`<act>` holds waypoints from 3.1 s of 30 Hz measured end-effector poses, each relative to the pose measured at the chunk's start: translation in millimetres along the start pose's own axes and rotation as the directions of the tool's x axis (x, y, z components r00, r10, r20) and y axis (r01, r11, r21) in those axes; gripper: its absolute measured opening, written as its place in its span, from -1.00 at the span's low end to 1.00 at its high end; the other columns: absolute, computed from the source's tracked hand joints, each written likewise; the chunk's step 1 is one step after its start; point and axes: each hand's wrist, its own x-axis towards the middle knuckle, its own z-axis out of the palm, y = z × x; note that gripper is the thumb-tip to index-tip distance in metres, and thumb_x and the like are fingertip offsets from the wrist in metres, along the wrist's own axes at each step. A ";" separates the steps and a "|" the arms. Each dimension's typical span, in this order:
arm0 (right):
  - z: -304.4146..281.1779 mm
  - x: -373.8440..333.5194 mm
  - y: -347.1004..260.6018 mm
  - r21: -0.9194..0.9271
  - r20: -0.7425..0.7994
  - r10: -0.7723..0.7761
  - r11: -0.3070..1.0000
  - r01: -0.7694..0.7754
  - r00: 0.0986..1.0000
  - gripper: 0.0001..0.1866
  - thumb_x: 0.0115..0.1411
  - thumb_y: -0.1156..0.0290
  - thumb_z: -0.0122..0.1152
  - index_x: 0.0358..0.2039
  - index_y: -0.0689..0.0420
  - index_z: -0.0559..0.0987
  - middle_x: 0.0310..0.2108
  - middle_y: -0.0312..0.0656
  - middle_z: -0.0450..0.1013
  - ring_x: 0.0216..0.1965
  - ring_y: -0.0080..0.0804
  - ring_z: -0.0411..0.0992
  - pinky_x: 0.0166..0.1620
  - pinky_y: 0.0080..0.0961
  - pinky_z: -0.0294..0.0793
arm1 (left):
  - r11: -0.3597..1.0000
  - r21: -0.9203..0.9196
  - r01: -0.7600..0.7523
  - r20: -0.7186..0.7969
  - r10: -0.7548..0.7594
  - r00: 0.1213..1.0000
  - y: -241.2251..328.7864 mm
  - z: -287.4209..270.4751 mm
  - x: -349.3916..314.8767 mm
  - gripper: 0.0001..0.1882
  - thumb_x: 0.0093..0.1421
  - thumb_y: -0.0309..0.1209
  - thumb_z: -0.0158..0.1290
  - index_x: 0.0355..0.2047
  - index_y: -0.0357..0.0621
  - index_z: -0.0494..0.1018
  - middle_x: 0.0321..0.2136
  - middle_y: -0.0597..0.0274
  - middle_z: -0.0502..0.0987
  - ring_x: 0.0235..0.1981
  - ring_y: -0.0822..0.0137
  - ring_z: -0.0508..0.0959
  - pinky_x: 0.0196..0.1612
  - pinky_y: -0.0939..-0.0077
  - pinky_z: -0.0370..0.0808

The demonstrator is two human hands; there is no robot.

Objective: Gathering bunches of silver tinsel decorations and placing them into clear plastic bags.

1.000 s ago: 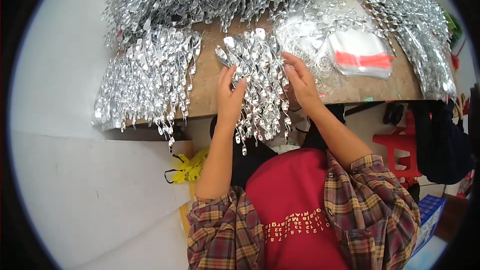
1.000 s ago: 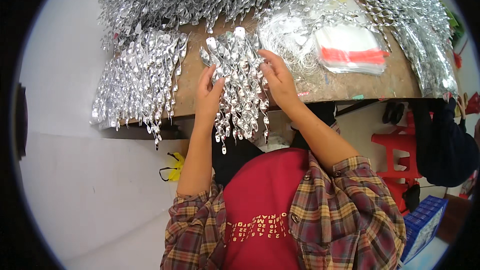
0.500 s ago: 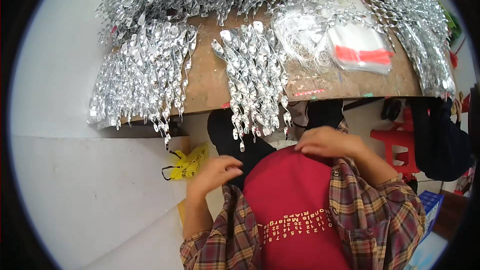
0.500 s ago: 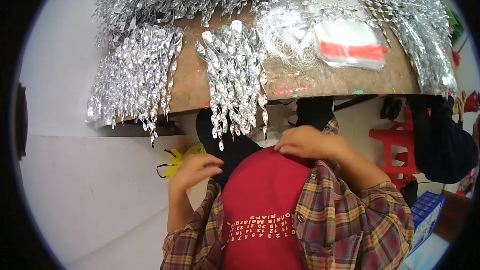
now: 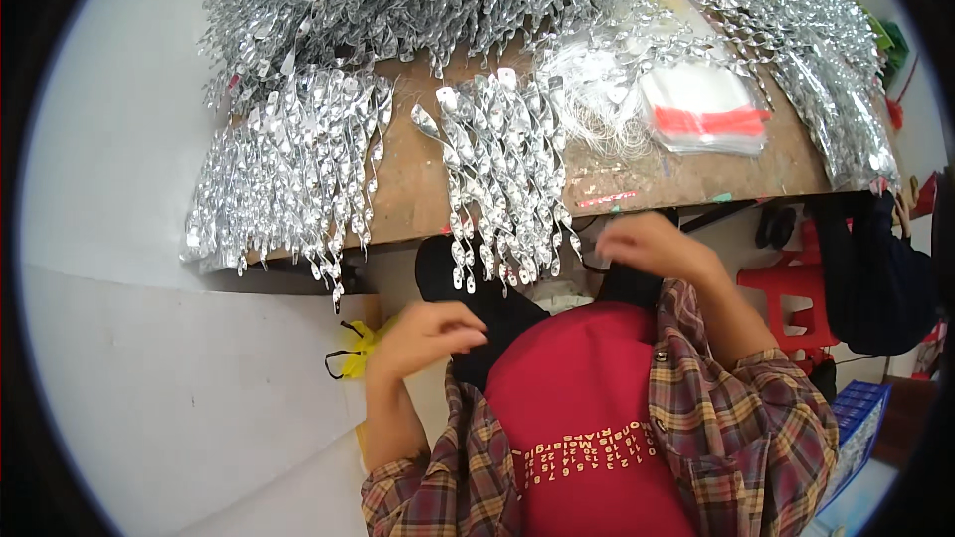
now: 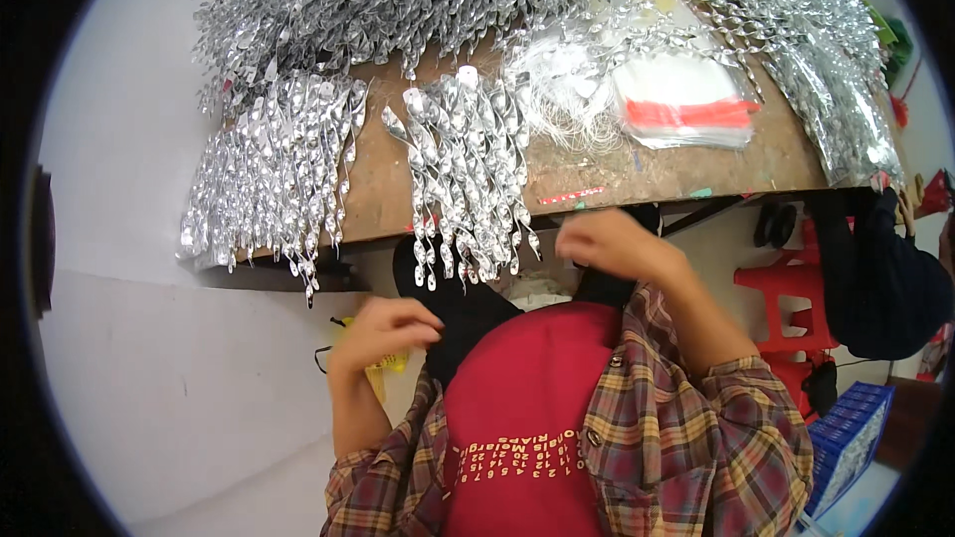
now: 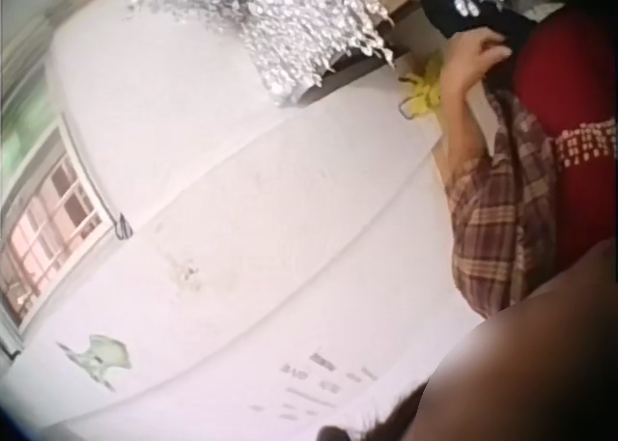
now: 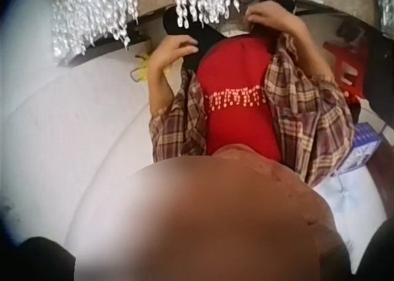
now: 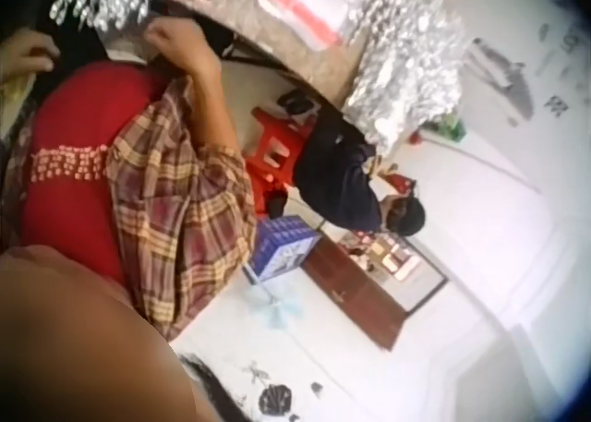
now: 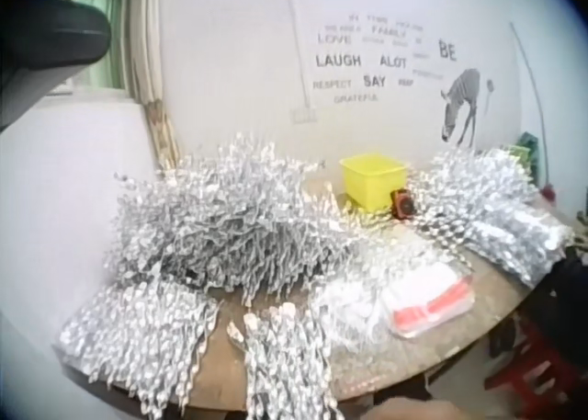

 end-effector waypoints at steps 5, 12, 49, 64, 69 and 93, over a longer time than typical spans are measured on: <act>-10.9 46.1 -1.7 0.234 -0.536 0.104 0.972 0.029 0.838 -0.65 0.20 0.33 0.08 -0.02 0.20 0.46 -0.18 -0.12 0.44 -0.15 -0.43 0.40 -0.06 -0.50 0.37 | 0.883 0.231 -0.408 -0.782 0.418 0.463 -11.9 -40.1 74.6 -0.58 0.20 -0.31 0.06 -0.01 -0.34 0.40 -0.13 0.03 0.51 -0.06 0.25 0.49 0.03 0.40 0.38; 25.6 109.9 2.9 -0.097 -0.668 -0.176 0.984 0.149 0.723 -0.50 0.17 0.32 0.12 0.13 0.13 0.34 0.19 0.07 0.22 0.25 -0.05 0.14 0.23 -0.27 0.13 | 0.846 0.438 -0.303 -0.688 0.532 0.492 -14.0 -29.2 153.0 -0.28 0.24 -0.16 -0.02 0.21 -0.48 0.05 0.21 -0.27 0.13 0.26 -0.05 0.14 0.27 0.27 0.05; -209.7 -24.9 225.7 0.084 -0.793 0.309 0.909 -0.409 0.525 -0.81 -0.06 0.39 0.36 -0.41 0.14 0.57 -0.58 -0.26 0.46 -0.56 -0.52 0.40 -0.47 -0.55 0.36 | 0.897 0.313 -0.313 -0.780 0.431 0.454 4.7 -32.2 118.3 -0.52 0.26 -0.33 -0.05 0.12 -0.33 0.28 0.19 -0.06 0.23 0.22 0.13 0.21 0.25 0.31 0.07; -212.8 -43.2 -27.0 -0.080 -0.975 -0.076 0.997 -0.013 0.207 -0.86 0.17 0.40 0.15 -0.42 0.22 0.51 -0.51 -0.38 0.38 -0.45 -0.65 0.27 -0.35 -0.64 0.26 | 0.740 0.485 -0.467 -0.716 0.642 0.274 63.0 22.4 98.0 -0.58 0.13 -0.52 0.04 0.03 -0.30 0.37 0.03 -0.02 0.41 0.09 0.07 0.37 0.18 0.28 0.20; -57.1 -16.6 -68.6 -0.036 -0.812 -0.150 0.977 0.209 0.564 -0.95 0.10 0.53 0.18 -0.41 0.22 0.51 -0.47 -0.32 0.41 -0.42 -0.61 0.34 -0.32 -0.64 0.30 | 0.633 -0.562 -0.532 -0.197 0.523 0.829 98.6 80.1 126.9 -0.33 0.10 -0.41 0.18 0.20 -0.18 0.16 0.18 0.11 0.26 0.20 0.22 0.27 0.23 0.36 0.19; -27.0 -6.8 -77.5 -0.260 -0.708 -0.419 0.903 0.341 0.569 -0.75 0.06 0.41 0.24 -0.23 0.18 0.53 -0.36 -0.18 0.47 -0.36 -0.30 0.44 -0.29 -0.47 0.42 | 0.392 -0.669 -0.632 -0.555 0.302 0.775 93.9 74.1 112.7 -0.84 0.27 -0.38 0.01 -0.26 -0.22 0.42 -0.28 0.18 0.54 -0.24 0.43 0.54 -0.10 0.52 0.48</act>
